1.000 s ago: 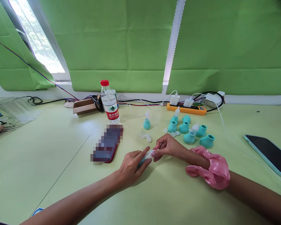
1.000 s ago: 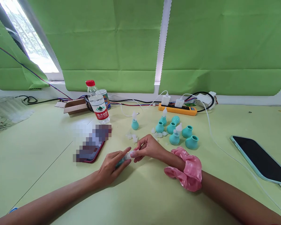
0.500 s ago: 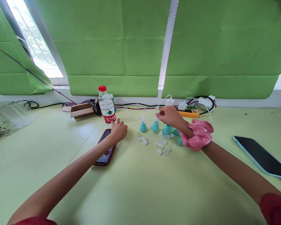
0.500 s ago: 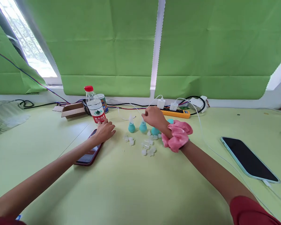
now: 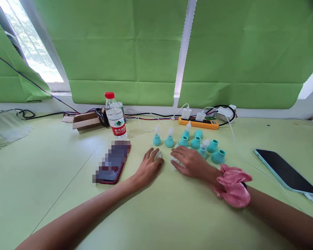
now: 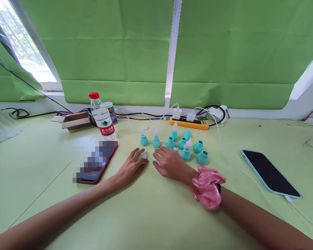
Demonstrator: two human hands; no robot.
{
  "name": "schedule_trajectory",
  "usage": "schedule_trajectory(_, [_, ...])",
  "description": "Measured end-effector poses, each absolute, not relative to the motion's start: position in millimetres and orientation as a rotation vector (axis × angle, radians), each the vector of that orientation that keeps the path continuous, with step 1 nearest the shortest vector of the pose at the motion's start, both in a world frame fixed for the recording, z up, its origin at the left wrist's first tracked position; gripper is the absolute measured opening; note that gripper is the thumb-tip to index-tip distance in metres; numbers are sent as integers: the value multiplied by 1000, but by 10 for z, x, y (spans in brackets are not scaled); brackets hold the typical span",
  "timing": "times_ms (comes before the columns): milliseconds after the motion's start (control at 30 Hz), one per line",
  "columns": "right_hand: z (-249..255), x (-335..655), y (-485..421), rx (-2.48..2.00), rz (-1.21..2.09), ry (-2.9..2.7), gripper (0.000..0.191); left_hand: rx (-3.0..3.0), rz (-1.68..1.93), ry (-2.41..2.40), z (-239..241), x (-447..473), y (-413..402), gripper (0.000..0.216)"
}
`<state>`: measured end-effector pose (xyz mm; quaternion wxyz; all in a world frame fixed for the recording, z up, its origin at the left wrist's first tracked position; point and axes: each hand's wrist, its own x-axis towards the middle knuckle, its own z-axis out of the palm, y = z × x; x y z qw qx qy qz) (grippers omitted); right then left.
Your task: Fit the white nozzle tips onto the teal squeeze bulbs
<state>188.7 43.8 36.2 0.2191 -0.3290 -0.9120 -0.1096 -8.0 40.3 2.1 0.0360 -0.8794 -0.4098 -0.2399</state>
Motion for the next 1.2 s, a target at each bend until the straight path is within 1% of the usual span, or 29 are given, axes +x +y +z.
schedule_trajectory(100, [89,1882,366,-936,-213,-2548,26,-2816,-784,-1193,-106,-69,409,21])
schedule_trajectory(200, [-12,1864,344,-917,-61,-2482,28,-2893,-827,-1158,-126,-98,432,25])
schedule_trajectory(300, [-37,1842,308,-844,125,-2387,28,-2822,-936,-1277,-95,-118,421,28])
schedule_trajectory(367, [-54,1836,289,-866,210,-2324,28,-2713,-959,-1406,-73,-120,405,26])
schedule_trajectory(433, [-73,1843,288,-932,205,-2293,29,-2629,-905,-1514,-59,-115,393,24])
schedule_trajectory(600, [-54,1876,294,-1138,-16,-2348,29,-2608,-764,-1613,-45,-107,407,20])
schedule_trajectory(700, [15,1869,255,-1244,-62,-2395,32,-2685,-799,-1599,-40,-113,426,15])
schedule_trajectory(800, [58,1846,225,-1260,18,-2428,30,-2768,-921,-1532,-41,-116,431,13])
schedule_trajectory(1000, [-5,1834,247,-1058,329,-2284,22,-2876,-1023,-1399,-21,-108,413,13])
schedule_trajectory(1200, [-24,1840,247,-1019,374,-2219,20,-2945,-1113,-1379,-1,-120,400,13])
